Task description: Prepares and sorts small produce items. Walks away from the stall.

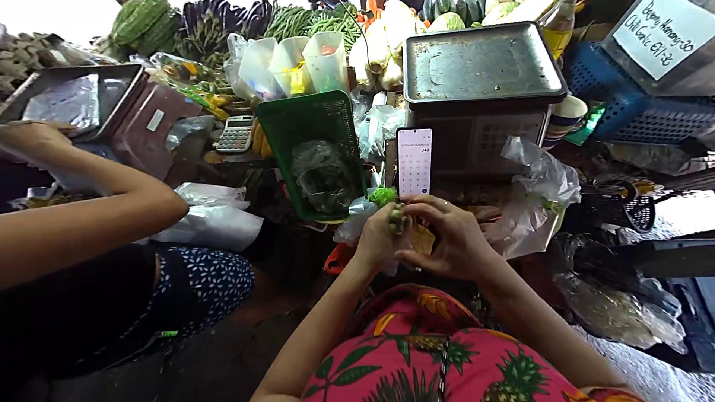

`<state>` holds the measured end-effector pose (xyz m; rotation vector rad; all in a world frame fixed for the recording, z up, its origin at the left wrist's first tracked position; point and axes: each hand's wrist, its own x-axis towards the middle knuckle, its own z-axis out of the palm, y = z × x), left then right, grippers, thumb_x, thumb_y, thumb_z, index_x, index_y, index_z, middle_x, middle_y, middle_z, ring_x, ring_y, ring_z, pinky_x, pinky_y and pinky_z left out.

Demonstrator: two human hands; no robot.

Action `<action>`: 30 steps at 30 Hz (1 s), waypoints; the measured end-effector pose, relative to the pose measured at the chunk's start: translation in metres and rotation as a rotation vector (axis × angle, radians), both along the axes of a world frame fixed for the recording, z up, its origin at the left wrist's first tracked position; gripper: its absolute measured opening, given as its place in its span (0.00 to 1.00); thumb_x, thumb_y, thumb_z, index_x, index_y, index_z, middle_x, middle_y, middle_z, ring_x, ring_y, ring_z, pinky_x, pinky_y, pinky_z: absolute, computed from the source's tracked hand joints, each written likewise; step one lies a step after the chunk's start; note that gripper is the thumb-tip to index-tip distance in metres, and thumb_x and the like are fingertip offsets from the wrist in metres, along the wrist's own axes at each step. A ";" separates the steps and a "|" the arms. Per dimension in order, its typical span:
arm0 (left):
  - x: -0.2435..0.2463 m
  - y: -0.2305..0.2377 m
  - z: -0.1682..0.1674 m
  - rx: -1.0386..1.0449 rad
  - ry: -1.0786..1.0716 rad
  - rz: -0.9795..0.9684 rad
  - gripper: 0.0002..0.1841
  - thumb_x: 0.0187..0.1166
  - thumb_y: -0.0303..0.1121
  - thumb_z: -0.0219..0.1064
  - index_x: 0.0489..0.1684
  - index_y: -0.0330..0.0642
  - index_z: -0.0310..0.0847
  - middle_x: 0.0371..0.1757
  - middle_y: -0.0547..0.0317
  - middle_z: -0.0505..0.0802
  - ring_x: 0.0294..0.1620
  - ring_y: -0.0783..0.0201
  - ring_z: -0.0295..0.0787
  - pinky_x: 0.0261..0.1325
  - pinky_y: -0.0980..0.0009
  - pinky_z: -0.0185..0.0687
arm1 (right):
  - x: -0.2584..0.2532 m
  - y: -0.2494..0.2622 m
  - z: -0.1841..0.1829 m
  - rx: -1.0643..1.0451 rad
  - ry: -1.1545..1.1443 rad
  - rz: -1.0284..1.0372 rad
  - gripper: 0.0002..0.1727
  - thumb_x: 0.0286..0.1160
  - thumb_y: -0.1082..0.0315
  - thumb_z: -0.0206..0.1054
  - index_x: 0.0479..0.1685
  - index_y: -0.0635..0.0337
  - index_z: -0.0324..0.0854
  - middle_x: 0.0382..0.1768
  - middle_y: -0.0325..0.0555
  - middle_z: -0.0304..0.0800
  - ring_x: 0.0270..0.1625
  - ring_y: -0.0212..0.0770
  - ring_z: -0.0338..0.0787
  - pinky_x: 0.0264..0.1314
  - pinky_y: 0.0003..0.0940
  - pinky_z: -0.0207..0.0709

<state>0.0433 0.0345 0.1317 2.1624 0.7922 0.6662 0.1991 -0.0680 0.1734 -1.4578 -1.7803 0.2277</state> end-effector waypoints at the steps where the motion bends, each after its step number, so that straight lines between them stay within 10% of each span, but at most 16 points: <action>1: 0.000 -0.002 0.001 0.112 0.056 0.005 0.12 0.70 0.32 0.74 0.46 0.34 0.88 0.42 0.49 0.94 0.47 0.55 0.94 0.56 0.52 0.88 | -0.005 0.001 0.000 -0.070 -0.104 -0.034 0.39 0.56 0.31 0.77 0.68 0.42 0.85 0.69 0.38 0.86 0.60 0.40 0.90 0.50 0.48 0.88; 3: -0.004 -0.006 0.004 0.266 0.080 -0.003 0.12 0.64 0.25 0.76 0.45 0.31 0.88 0.41 0.42 0.94 0.46 0.46 0.94 0.53 0.44 0.87 | -0.005 0.006 -0.001 -0.269 -0.113 -0.086 0.45 0.47 0.30 0.80 0.71 0.41 0.82 0.60 0.37 0.90 0.53 0.43 0.91 0.46 0.55 0.86; 6: -0.010 -0.007 0.002 0.162 -0.113 0.062 0.14 0.60 0.27 0.79 0.43 0.32 0.87 0.37 0.51 0.95 0.41 0.60 0.94 0.51 0.61 0.91 | 0.012 0.015 -0.006 -0.548 0.047 -0.071 0.39 0.53 0.31 0.78 0.60 0.49 0.86 0.41 0.42 0.93 0.45 0.46 0.92 0.50 0.60 0.83; 10: -0.015 -0.005 0.007 -0.492 -0.469 0.120 0.28 0.60 0.24 0.82 0.58 0.36 0.72 0.40 0.58 0.91 0.40 0.67 0.91 0.49 0.68 0.91 | 0.018 0.010 -0.016 -0.291 0.047 0.008 0.29 0.81 0.34 0.61 0.59 0.48 0.88 0.22 0.34 0.84 0.27 0.33 0.83 0.41 0.42 0.80; 12: -0.014 -0.005 0.012 -0.824 -0.691 0.154 0.17 0.64 0.17 0.76 0.50 0.34 0.79 0.33 0.55 0.93 0.33 0.65 0.92 0.41 0.67 0.91 | 0.015 0.005 -0.012 -0.071 0.126 0.133 0.22 0.88 0.48 0.61 0.34 0.56 0.87 0.17 0.34 0.78 0.25 0.29 0.75 0.53 0.41 0.67; 16: -0.014 -0.005 0.025 -0.989 -0.814 0.072 0.06 0.72 0.18 0.69 0.42 0.36 0.82 0.31 0.55 0.92 0.32 0.66 0.90 0.43 0.69 0.89 | 0.004 0.010 -0.001 -0.017 1.173 0.349 0.25 0.91 0.53 0.49 0.26 0.48 0.87 0.19 0.24 0.83 0.32 0.21 0.86 0.68 0.34 0.82; 19: -0.015 -0.005 0.029 -0.718 -0.773 -0.061 0.14 0.70 0.21 0.74 0.51 0.39 0.83 0.40 0.61 0.94 0.41 0.69 0.91 0.51 0.68 0.89 | -0.017 0.028 0.014 -0.120 1.934 0.075 0.24 0.90 0.66 0.39 0.56 0.62 0.84 0.43 0.45 0.96 0.42 0.37 0.96 0.55 0.36 0.91; 22: -0.017 -0.003 0.028 -0.530 -0.717 -0.137 0.20 0.73 0.21 0.74 0.62 0.37 0.75 0.49 0.60 0.94 0.52 0.67 0.92 0.60 0.65 0.89 | -0.028 0.041 0.005 -0.272 1.710 -0.031 0.20 0.87 0.78 0.53 0.74 0.65 0.77 0.63 0.46 0.91 0.51 0.33 0.94 0.54 0.25 0.88; 26: -0.031 0.013 0.027 -0.289 -0.436 -0.046 0.21 0.74 0.25 0.74 0.65 0.35 0.76 0.50 0.57 0.92 0.51 0.69 0.91 0.59 0.69 0.90 | -0.020 0.040 -0.008 -0.223 1.203 0.148 0.37 0.75 0.67 0.73 0.84 0.66 0.66 0.78 0.49 0.81 0.70 0.41 0.89 0.74 0.36 0.84; 30: -0.032 0.017 0.030 -0.002 0.040 0.063 0.25 0.68 0.25 0.74 0.66 0.33 0.77 0.52 0.44 0.92 0.56 0.53 0.91 0.65 0.53 0.85 | -0.031 0.041 -0.015 -0.123 0.563 0.076 0.49 0.60 0.50 0.85 0.84 0.60 0.70 0.65 0.48 0.89 0.63 0.36 0.91 0.69 0.35 0.87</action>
